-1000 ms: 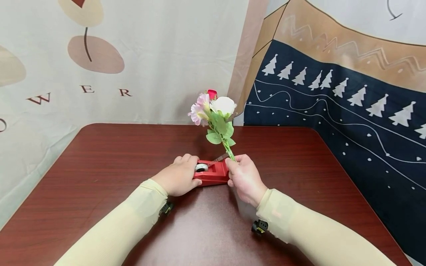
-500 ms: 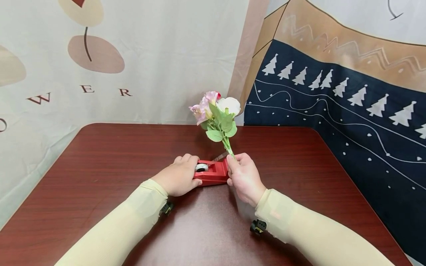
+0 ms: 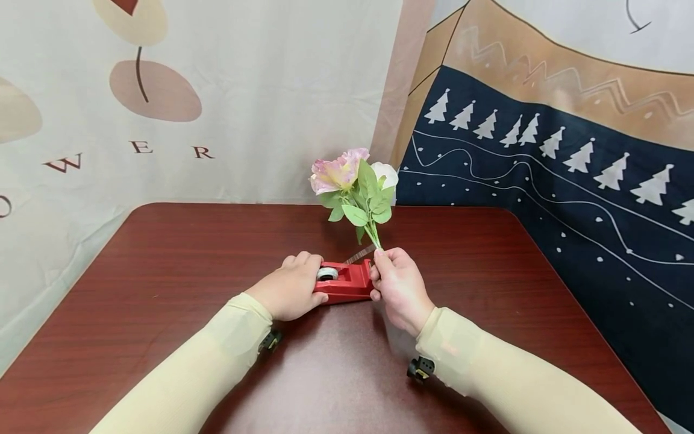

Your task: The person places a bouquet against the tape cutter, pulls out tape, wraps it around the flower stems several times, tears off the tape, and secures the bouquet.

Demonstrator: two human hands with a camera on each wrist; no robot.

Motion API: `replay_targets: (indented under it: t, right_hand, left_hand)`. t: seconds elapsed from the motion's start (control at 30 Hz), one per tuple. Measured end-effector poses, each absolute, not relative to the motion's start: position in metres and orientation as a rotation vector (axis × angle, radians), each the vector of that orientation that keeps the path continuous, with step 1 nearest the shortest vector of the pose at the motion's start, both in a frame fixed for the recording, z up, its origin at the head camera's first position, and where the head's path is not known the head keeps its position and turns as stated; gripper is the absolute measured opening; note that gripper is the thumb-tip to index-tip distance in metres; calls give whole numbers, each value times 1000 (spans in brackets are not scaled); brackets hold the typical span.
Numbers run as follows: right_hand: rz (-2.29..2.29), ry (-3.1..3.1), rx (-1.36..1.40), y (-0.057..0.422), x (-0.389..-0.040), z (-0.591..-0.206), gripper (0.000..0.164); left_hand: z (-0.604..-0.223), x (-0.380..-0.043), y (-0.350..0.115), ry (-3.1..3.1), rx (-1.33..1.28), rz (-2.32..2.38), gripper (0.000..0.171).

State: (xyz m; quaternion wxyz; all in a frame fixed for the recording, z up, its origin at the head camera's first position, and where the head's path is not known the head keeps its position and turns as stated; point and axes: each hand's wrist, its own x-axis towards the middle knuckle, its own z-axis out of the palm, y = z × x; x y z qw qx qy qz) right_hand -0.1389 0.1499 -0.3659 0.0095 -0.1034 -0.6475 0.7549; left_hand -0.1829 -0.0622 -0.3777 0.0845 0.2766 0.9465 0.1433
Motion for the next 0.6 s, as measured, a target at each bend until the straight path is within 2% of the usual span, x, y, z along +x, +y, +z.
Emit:
replay_targets:
  t: [0.4, 0.6]
  right_hand:
    - [2336, -2042, -350, 151, -140, -366, 17]
    - [2022, -2261, -266, 156, -141, -367, 23]
  left_hand:
    - [-379, -184, -62, 2828, 833, 434, 52]
    - [-379, -184, -62, 2825, 827, 436, 53]
